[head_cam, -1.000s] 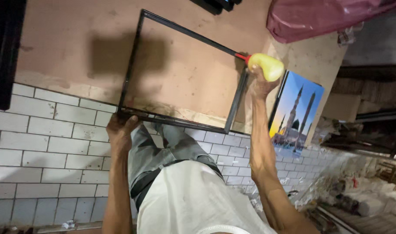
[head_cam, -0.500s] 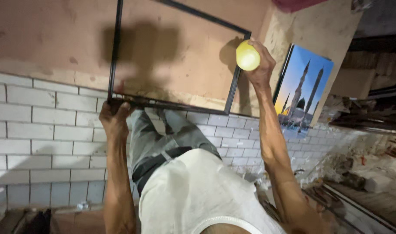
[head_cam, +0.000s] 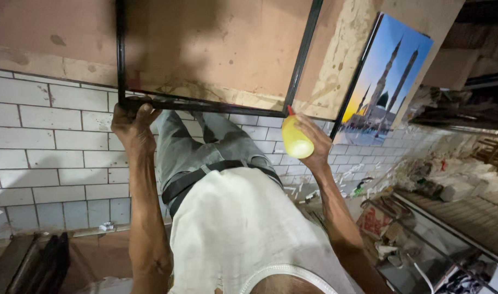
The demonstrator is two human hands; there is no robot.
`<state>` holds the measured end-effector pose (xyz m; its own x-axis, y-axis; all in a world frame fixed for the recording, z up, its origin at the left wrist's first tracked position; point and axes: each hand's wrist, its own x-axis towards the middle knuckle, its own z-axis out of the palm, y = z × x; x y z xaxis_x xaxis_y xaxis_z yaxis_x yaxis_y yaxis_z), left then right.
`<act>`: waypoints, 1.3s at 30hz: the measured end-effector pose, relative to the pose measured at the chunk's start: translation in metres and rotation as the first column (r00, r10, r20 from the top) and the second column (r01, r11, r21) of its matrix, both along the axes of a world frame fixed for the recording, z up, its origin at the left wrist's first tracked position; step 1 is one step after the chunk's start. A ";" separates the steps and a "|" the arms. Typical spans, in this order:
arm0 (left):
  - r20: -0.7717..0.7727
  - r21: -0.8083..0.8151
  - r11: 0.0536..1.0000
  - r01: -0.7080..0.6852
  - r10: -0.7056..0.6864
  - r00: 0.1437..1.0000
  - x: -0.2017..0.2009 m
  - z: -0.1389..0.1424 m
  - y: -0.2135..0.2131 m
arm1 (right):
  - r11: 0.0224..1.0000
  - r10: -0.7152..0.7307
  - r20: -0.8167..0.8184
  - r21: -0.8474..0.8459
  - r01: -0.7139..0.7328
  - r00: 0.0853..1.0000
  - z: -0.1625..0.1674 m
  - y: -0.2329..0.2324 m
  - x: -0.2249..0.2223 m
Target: The person applies glue from a yellow squeeze bottle along the inner edges of black picture frames, then lays a printed image face-down into each glued frame and stacks the assembled frames on the workbench, repeating the cycle for several prints.
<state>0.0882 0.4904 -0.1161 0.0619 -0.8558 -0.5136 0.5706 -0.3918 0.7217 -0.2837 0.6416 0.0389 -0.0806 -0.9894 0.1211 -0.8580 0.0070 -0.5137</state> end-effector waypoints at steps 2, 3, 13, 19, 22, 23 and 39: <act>0.004 -0.005 1.000 0.003 -0.003 1.000 0.000 0.002 0.002 | 0.999 -0.003 0.022 0.037 0.002 1.000 0.006 0.003 0.003; 0.008 -0.009 1.000 0.005 -0.005 1.000 -0.001 0.003 0.002 | 0.999 0.001 0.034 0.053 -0.002 0.999 0.009 0.001 0.003; -0.054 -0.046 0.999 -0.003 0.000 0.999 0.001 0.010 -0.005 | 0.920 0.035 0.093 0.385 -0.068 0.995 0.021 -0.099 0.009; -0.021 -0.055 0.998 0.023 -0.024 0.999 0.007 0.036 -0.015 | 0.877 0.096 0.394 0.401 -0.265 0.914 -0.003 -0.178 0.081; -0.236 0.024 1.000 -0.018 0.023 0.971 0.012 0.037 -0.023 | 0.866 0.125 0.472 0.378 -0.328 0.873 -0.013 -0.217 0.137; -0.277 0.004 1.000 -0.007 0.008 0.961 0.014 0.035 -0.027 | 0.865 0.127 0.491 0.370 -0.339 0.862 -0.016 -0.229 0.156; -0.012 -0.113 0.988 0.109 -0.111 0.994 0.013 0.049 -0.025 | 0.934 -0.323 0.869 0.357 -0.022 0.375 -0.060 -0.166 0.121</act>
